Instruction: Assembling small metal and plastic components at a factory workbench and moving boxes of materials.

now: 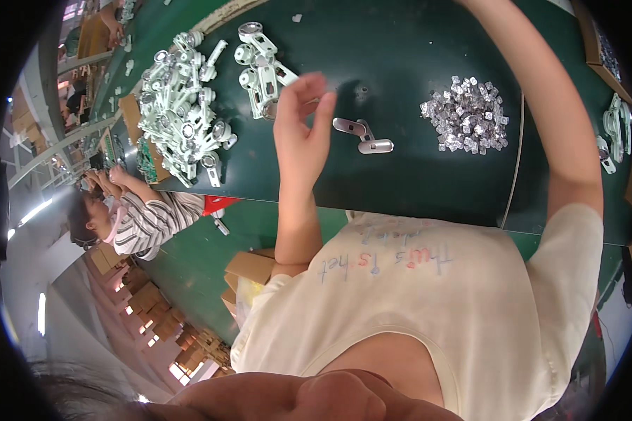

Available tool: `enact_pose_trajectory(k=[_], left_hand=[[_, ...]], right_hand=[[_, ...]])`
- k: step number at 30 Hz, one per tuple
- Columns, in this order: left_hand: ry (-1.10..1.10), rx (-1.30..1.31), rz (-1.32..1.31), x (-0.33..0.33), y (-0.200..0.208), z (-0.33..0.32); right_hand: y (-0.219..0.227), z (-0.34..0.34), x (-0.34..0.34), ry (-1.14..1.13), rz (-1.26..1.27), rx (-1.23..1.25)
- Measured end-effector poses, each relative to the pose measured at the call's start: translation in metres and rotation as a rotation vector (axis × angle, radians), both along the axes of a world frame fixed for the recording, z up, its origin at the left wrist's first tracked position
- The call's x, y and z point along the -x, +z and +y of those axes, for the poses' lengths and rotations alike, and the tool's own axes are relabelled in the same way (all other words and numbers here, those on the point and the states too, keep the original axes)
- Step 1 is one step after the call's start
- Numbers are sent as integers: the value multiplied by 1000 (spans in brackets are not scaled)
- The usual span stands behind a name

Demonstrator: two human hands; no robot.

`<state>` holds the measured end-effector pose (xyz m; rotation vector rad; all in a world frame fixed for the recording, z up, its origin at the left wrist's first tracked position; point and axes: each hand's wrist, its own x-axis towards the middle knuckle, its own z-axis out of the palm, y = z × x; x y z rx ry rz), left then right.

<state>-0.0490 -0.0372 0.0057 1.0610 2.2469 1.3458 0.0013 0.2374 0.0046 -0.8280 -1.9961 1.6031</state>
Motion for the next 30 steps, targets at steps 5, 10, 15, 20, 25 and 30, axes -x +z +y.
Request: enact_pose_trajectory(k=[5,10,15,20,25,30], left_hand=[[-357,244,325,-14,-4,5],[-328,251,313,-7,-21,-5],[-249,230,240,-1,-23,4],[-230,120,-249,-18,-3,29],[-326,14,-155,-29,-2,33],[-312,-82,-384,-41,7,30]], right_hand=[[-49,143,-1,-397,-234,-322],[-21,72,-10,-244,-142,-460],[3,-30,-100,337,-174,-448],[-8,-70,-145,139,-445,-424],[-26,-76,-147,182,-356,-496],[-15,-87,-142,157,-378,-526]])
